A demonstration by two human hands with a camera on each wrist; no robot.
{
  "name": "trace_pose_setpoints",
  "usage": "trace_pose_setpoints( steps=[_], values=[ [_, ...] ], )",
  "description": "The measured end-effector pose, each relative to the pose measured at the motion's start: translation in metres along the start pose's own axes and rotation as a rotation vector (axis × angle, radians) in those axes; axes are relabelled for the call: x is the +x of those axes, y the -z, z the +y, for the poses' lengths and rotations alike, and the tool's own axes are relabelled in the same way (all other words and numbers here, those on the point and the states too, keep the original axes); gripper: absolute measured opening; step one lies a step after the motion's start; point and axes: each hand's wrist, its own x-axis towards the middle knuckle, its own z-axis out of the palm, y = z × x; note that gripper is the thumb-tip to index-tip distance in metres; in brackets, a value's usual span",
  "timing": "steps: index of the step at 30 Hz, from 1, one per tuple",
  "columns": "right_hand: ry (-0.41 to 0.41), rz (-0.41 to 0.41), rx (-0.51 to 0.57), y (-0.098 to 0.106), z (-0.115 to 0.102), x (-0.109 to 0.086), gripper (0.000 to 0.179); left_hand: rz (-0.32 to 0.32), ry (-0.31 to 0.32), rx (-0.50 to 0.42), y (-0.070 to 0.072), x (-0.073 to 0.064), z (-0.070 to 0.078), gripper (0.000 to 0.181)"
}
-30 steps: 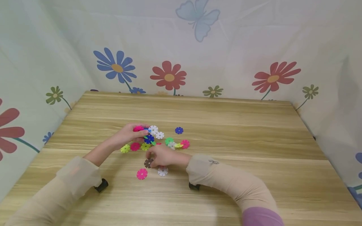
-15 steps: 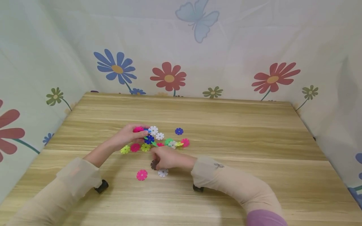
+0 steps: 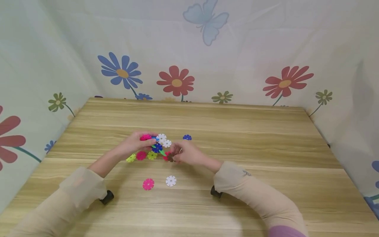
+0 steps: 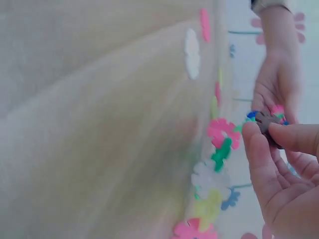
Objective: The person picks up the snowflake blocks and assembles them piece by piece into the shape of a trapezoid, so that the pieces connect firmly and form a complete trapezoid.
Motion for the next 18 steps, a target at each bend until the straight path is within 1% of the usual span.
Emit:
trace_pose_setpoints(
  steps=[2,6,9,13,16,18],
  values=[
    [-0.005,0.05,0.081,0.006,0.0,0.0,0.013,-0.006,-0.015,0.009,-0.002,0.0,0.0,0.047],
    [-0.034,0.121,0.17,0.014,0.0,0.001,0.015,-0.008,-0.036,0.04,-0.005,-0.002,0.002,0.048],
    [-0.076,0.162,0.222,0.019,0.0,0.002,0.018,-0.006,-0.053,0.065,-0.008,-0.003,0.002,0.049],
    [-0.132,0.21,0.273,0.024,-0.002,0.002,0.019,0.015,-0.087,0.141,-0.012,-0.006,0.004,0.047],
    [-0.141,0.233,0.299,0.027,-0.004,0.002,0.018,0.038,-0.122,0.211,-0.017,-0.008,0.008,0.045],
    [-0.135,0.247,0.314,0.029,-0.005,0.001,0.018,0.043,-0.147,0.233,-0.019,-0.01,0.009,0.046]
  ],
)
